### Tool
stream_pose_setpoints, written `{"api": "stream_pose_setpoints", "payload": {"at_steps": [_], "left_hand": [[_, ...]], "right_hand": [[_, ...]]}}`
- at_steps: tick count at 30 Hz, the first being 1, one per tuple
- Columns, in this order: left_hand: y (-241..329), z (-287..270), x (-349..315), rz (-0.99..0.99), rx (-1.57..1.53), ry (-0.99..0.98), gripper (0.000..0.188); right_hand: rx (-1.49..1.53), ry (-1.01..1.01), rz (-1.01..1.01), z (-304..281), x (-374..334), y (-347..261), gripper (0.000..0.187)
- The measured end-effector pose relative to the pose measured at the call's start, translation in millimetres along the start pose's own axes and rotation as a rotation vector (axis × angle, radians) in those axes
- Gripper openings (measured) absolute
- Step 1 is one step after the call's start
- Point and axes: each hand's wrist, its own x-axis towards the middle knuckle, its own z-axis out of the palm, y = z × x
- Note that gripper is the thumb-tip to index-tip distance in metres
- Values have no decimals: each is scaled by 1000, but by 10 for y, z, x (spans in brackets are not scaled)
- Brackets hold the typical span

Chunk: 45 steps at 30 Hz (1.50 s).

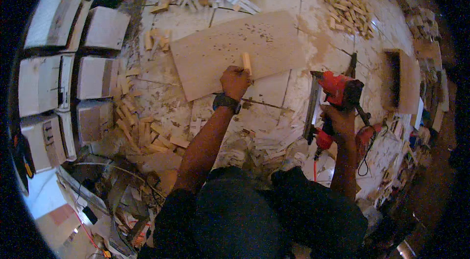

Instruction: The person uses a red pneumatic nail gun to fasten small wooden blocks together on a flat board. They repeatedly pick up blocks, align them, and drive nails to form small assemblies.

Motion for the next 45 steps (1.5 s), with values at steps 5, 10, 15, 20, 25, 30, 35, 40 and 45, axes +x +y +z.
{"api": "stream_pose_setpoints", "payload": {"at_steps": [5, 10, 15, 20, 25, 30, 35, 40, 45], "left_hand": [[57, 176, -4, 5, 370, -149, 30], [-134, 152, -284, 212, 369, -209, 24], [-491, 458, -1236, 625, 848, -633, 27], [-669, 605, -1394, 652, 827, -503, 20], [-498, 430, -1151, 496, 779, -758, 22], [-385, 172, -1019, 408, 568, -506, 32], [-378, -314, -561, 424, 264, -357, 26], [-228, -584, -268, 304, 200, -261, 22], [-78, -541, 55, 62, 0, -321, 21]], "right_hand": [[37, 74, -27, -46, 39, 103, 30], [71, 50, 2, -80, 52, 187, 33], [3, 20, 22, -57, 54, 98, 33], [5, 79, 33, -31, 23, 86, 32], [42, 60, -19, -9, 41, 111, 30], [65, 45, 25, 5, 56, 103, 34], [90, 32, -19, 63, 26, 76, 35], [38, -33, 28, 105, 25, 13, 31], [22, -32, 11, 202, 20, -34, 28]]}}
